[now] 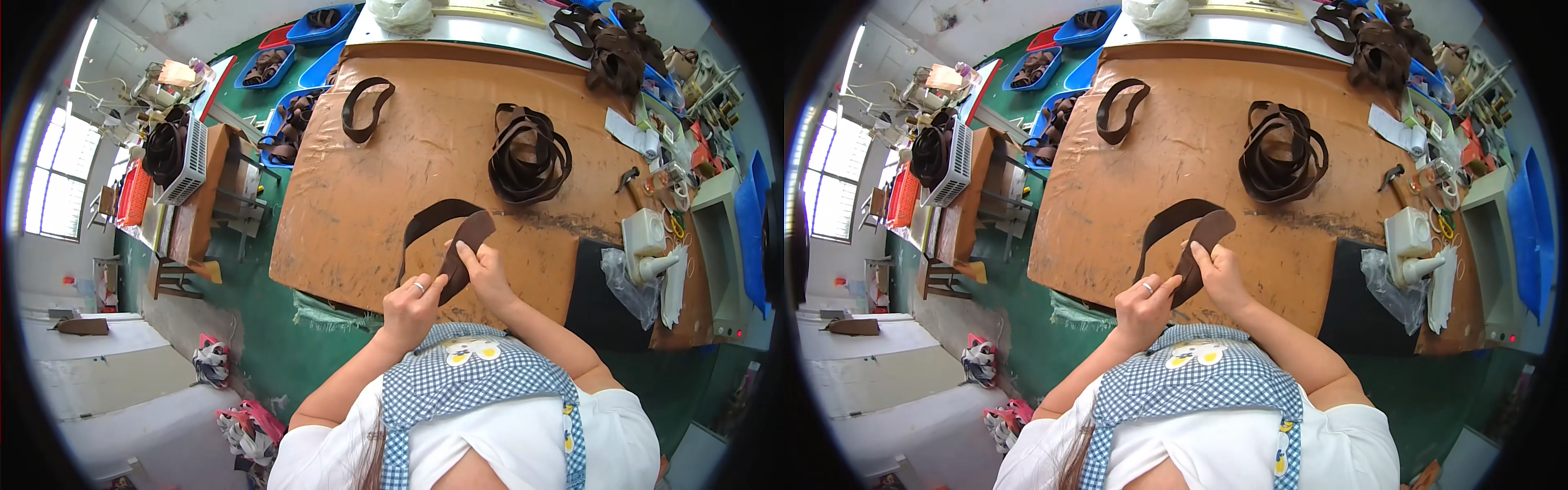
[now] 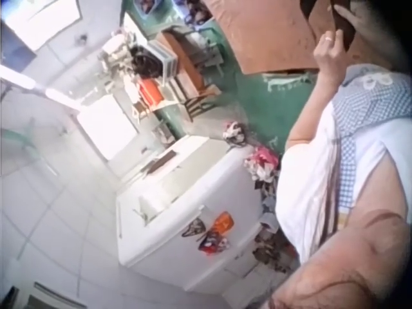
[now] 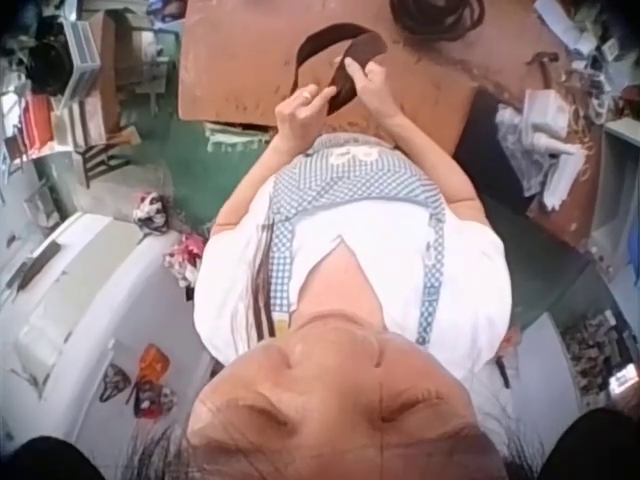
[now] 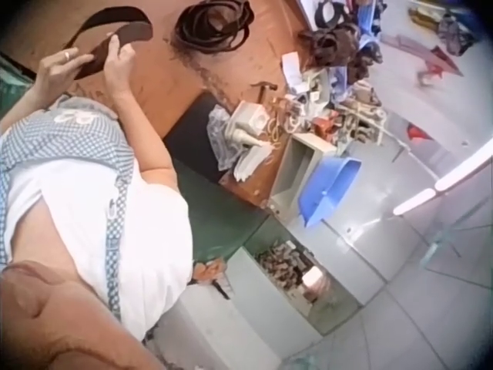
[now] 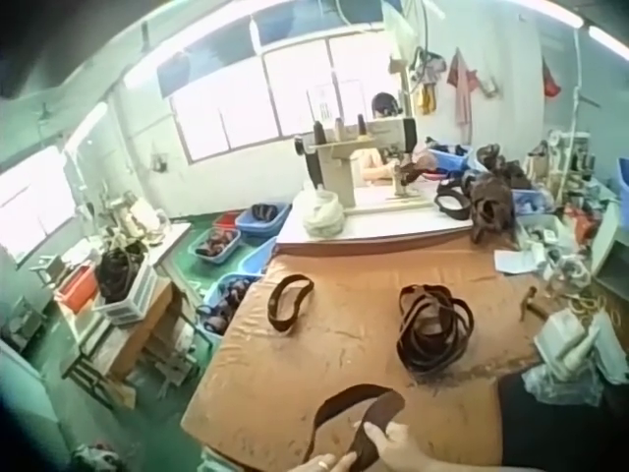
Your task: The recorder is assembling leather shoe components by folding and inspecting straps at a factory workstation.
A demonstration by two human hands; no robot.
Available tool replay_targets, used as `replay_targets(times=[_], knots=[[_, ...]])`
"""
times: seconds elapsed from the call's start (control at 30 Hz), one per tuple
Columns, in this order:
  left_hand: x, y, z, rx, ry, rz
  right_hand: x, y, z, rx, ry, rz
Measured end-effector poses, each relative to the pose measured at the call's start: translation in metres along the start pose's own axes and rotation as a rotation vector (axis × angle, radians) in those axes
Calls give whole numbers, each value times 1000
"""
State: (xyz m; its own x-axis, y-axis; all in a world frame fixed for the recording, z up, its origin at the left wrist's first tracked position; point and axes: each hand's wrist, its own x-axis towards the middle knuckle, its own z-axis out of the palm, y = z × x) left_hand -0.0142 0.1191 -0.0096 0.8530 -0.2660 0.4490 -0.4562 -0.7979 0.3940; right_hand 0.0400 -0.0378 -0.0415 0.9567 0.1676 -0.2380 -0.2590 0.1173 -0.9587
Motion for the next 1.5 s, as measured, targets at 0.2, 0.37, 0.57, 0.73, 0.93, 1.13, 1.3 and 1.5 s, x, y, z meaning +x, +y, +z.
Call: replay_targets(times=[0.2, 0.37, 0.57, 0.73, 0.93, 1.13, 1.3, 1.5], knots=[[-1, 16, -11, -298, -132, -260, -27, 9, -19, -72, -83, -4], [-8, 20, -8, -553, -411, -456, -64, 7, -72, 264, -204, 503], [0, 15, 0, -652, -405, -141, -69, -64, -92, -660, -351, -53], [24, 15, -1, -602, -429, 49, -44, -36, -65, -405, -593, 262], [59, 19, -36, -669, -580, -281, -36, -63, -71, -140, -553, 303], [18, 22, -10, -514, -435, -70, -43, -58, -66, -293, -456, 498], [25, 9, -26, -691, -593, -180, -46, -52, -62, -277, -530, 394], [11, 3, -25, -656, -538, -164, -35, -51, -51, -383, -627, 254]])
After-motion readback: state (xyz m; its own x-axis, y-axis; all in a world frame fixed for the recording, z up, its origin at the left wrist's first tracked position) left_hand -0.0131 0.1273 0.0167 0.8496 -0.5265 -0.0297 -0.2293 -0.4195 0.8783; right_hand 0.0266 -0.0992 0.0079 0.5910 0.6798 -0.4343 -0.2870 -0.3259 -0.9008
